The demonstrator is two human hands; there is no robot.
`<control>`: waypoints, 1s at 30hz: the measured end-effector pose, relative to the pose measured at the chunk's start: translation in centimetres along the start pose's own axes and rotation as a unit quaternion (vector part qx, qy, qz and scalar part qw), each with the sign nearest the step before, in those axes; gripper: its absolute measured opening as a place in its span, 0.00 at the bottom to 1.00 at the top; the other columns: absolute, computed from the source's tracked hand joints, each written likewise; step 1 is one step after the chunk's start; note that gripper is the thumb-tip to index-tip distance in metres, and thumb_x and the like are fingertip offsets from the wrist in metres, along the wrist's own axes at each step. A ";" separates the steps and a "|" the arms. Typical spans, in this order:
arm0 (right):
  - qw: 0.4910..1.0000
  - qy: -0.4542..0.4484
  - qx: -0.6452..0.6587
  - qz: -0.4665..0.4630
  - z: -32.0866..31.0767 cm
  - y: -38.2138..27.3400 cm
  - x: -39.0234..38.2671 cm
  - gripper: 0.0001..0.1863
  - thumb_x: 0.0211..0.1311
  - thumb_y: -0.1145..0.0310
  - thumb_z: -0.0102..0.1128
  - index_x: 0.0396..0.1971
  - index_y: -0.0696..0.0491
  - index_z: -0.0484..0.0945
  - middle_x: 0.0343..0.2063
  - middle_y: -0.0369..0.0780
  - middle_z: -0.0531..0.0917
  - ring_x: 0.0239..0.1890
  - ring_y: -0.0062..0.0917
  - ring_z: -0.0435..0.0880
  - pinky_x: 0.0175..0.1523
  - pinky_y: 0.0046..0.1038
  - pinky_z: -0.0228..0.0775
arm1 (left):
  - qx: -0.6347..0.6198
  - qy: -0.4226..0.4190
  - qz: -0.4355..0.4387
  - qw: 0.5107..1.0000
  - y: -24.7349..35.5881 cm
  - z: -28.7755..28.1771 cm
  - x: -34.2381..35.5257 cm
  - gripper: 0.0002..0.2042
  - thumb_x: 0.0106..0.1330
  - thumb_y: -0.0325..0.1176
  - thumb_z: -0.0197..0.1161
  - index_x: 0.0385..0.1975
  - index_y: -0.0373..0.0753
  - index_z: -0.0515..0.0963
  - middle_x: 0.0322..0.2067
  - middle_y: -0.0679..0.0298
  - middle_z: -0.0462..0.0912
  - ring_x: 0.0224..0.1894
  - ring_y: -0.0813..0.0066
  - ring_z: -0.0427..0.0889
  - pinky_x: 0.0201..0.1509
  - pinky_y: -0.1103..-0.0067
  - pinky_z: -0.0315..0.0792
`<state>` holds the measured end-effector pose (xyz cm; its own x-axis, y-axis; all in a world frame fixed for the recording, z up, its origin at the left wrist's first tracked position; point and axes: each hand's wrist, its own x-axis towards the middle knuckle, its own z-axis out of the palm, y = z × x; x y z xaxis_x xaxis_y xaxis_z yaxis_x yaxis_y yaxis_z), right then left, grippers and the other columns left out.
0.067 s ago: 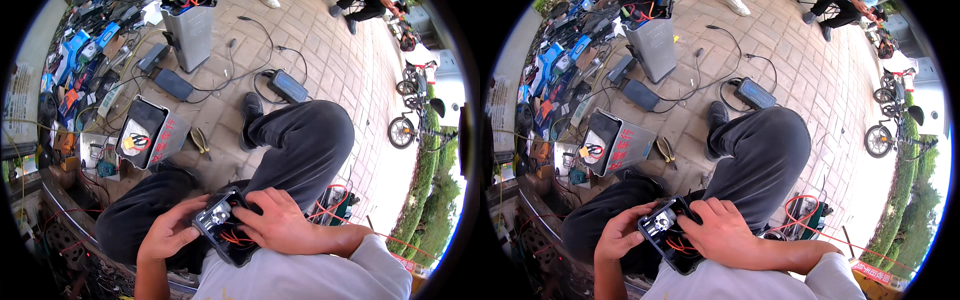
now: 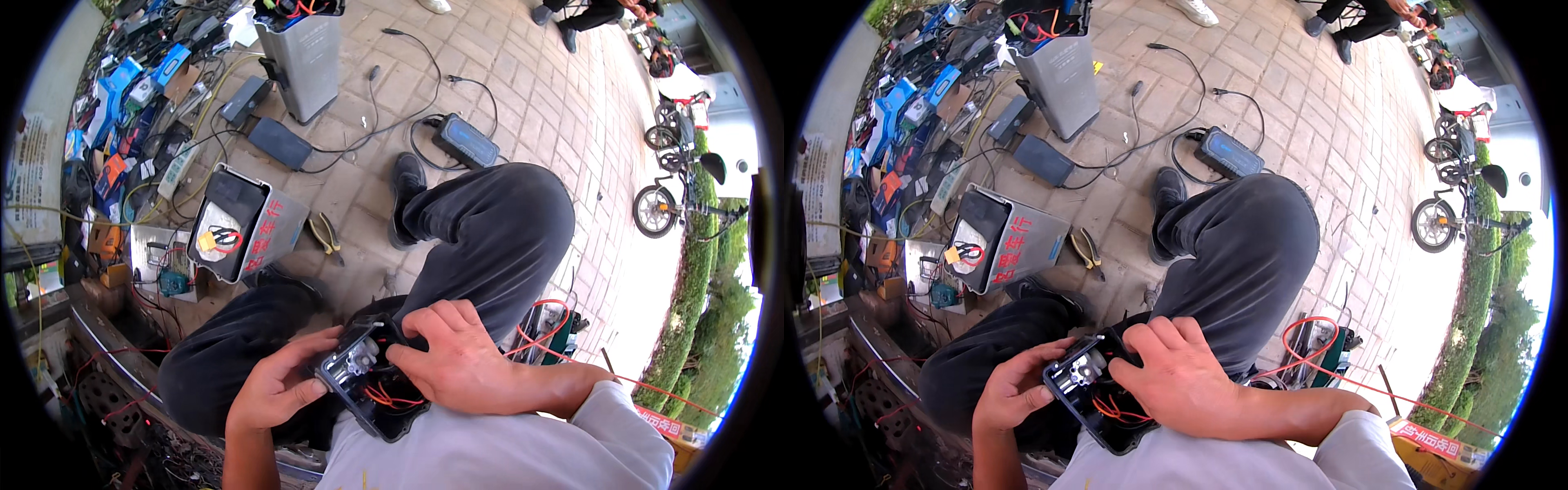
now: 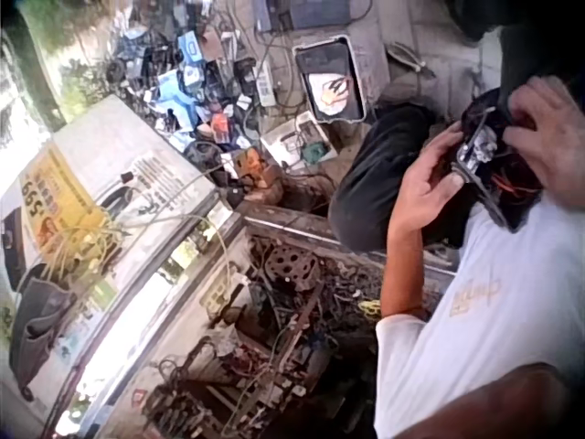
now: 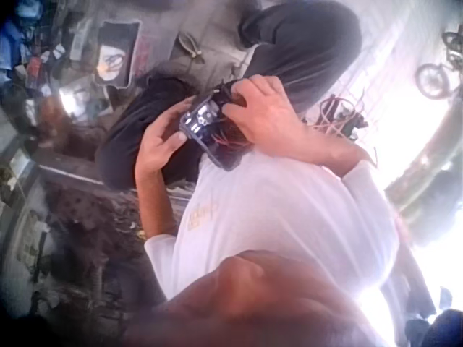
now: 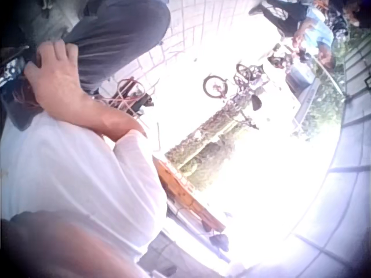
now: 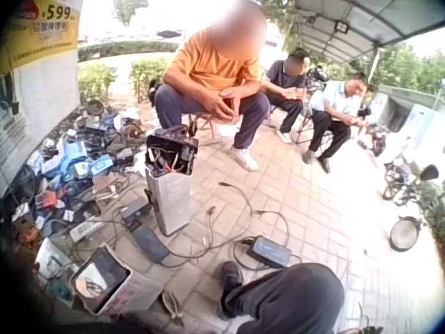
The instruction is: The person sits on the ground and repairs a small black electronic device. They use a screwdriver to open the casing, manipulate internal wires, and use a power drill to secure screws. The person then closes the casing and continues adjusting internal components.
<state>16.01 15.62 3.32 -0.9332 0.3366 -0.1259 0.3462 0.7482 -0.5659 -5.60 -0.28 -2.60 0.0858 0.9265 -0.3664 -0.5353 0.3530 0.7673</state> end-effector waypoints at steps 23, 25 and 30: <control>0.405 -0.036 0.804 0.433 0.9 -0.9 -0.7 0.14 0.70 0.59 0.58 0.38 0.56 0.71 0.24 0.33 0.72 0.18 0.13 0.62 0.22 0.21 0.53 | -0.002 -0.010 0.123 0.992 -0.8 1.6 1.1 0.23 0.54 0.26 0.74 0.50 0.32 0.75 0.65 0.42 0.65 0.73 0.49 0.54 0.73 0.59 0.49; 0.520 -0.059 0.724 0.450 0.9 -0.4 -0.6 0.15 0.71 0.59 0.57 0.40 0.57 0.71 0.24 0.33 0.73 0.19 0.13 0.64 0.23 0.20 0.54 | 0.000 -0.066 0.116 0.991 -1.3 1.7 2.2 0.24 0.57 0.23 0.70 0.54 0.33 0.71 0.66 0.44 0.64 0.73 0.48 0.54 0.72 0.59 0.52; 0.691 -0.036 0.587 0.420 -0.3 0.5 -0.7 0.13 0.70 0.67 0.58 0.45 0.61 0.72 0.30 0.35 0.81 0.30 0.10 0.75 0.31 0.17 0.67 | -0.022 -0.045 0.057 0.997 -1.0 3.3 2.3 0.22 0.60 0.28 0.70 0.52 0.32 0.70 0.62 0.43 0.69 0.70 0.51 0.61 0.69 0.63 0.61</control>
<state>16.89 15.92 3.43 -0.4676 0.3100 -0.8278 0.4905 -0.6881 -0.5347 -2.12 1.87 -2.52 0.0964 0.9690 -0.2276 -0.5828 0.2403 0.7762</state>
